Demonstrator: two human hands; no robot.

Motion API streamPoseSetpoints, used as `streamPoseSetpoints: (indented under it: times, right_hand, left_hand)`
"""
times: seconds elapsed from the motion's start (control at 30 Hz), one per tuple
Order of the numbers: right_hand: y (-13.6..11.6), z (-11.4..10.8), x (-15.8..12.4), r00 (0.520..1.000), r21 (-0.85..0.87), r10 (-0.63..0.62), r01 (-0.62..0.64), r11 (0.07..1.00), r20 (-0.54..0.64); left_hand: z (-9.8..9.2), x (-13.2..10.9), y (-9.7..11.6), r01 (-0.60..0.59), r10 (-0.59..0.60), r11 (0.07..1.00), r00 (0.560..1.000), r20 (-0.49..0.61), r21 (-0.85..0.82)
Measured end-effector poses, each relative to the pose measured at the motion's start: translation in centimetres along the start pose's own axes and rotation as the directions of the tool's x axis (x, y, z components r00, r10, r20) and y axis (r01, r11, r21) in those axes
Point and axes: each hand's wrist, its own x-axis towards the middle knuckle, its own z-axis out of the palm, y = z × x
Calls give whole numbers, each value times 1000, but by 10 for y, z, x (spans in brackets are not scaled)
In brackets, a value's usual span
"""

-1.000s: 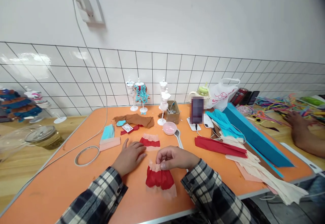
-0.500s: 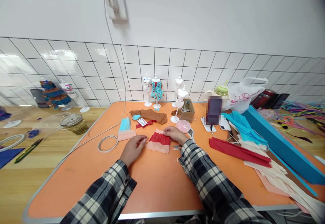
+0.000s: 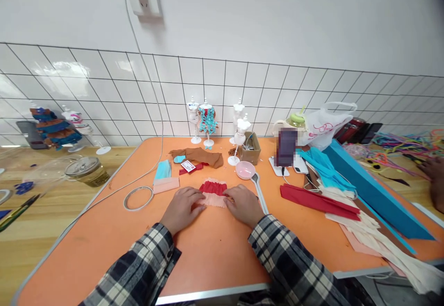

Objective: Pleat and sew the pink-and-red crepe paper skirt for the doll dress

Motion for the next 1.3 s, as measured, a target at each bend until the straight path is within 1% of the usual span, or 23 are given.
streamPoseSetpoints:
  times: [0.13,0.2,0.27,0.33,0.43,0.5,0.57,0.67,0.77,0.87,0.97,1.03,1.13,1.17,1.2,1.27,1.3]
  right_hand:
    - [2,7,-4,997,14,-74,73,997,33]
    - [3,5,-3,998,39,-66,65,997,11]
    - [4,1,3,999,56,-19,21,998,-30]
    - [3,-1,15,998,64,35,-31,997,-61]
    - [-5,3,44,996,70,69,-65,995,-58]
    - [-11,10,64,995,71,90,-87,994,-39]
    - [-17,17,80,993,77,116,-115,990,-9]
    - [-18,20,88,990,122,140,-138,983,-7]
    - [-10,11,81,993,221,104,-90,971,-51]
    - [2,3,68,998,349,30,-12,937,-46]
    - [9,6,60,1000,476,-2,-4,879,12]
    - [9,9,58,996,580,-42,-12,814,80]
    - [4,10,56,968,764,-178,-22,645,178]
    - [2,9,53,958,779,-212,-16,627,190]
    - [1,9,49,954,761,-227,-1,649,195]
    - [-1,7,36,963,634,-195,36,773,184]
    - [-1,7,28,970,577,-168,37,816,176]
  left_hand:
    - [0,0,2,32,-32,999,1000,-1,31]
    - [-1,-1,-1,75,-75,996,997,-18,39]
    - [-2,-2,-5,133,-131,990,990,-48,39]
    - [-1,0,-9,210,-205,977,974,-96,35]
    - [3,4,-10,320,-311,947,938,-153,33]
    - [5,7,-7,357,-346,933,925,-159,46]
    - [5,7,-3,365,-351,929,922,-160,63]
    - [4,5,0,345,-329,936,928,-174,71]
    - [1,1,-3,297,-280,953,938,-205,55]
    - [-3,-1,-11,195,-186,981,959,-212,19]
    - [-7,0,-17,61,-68,997,980,-185,-46]
    - [-10,1,-18,-3,-13,996,983,-180,-91]
    - [-13,0,-16,-48,23,989,984,-177,-138]
    - [-14,-1,-15,-52,27,988,985,-171,-147]
    - [-14,-2,-14,-54,29,987,987,-161,-153]
    - [-13,-4,-11,-58,39,986,991,-124,-154]
    - [-12,-5,-10,-63,48,987,994,-101,-150]
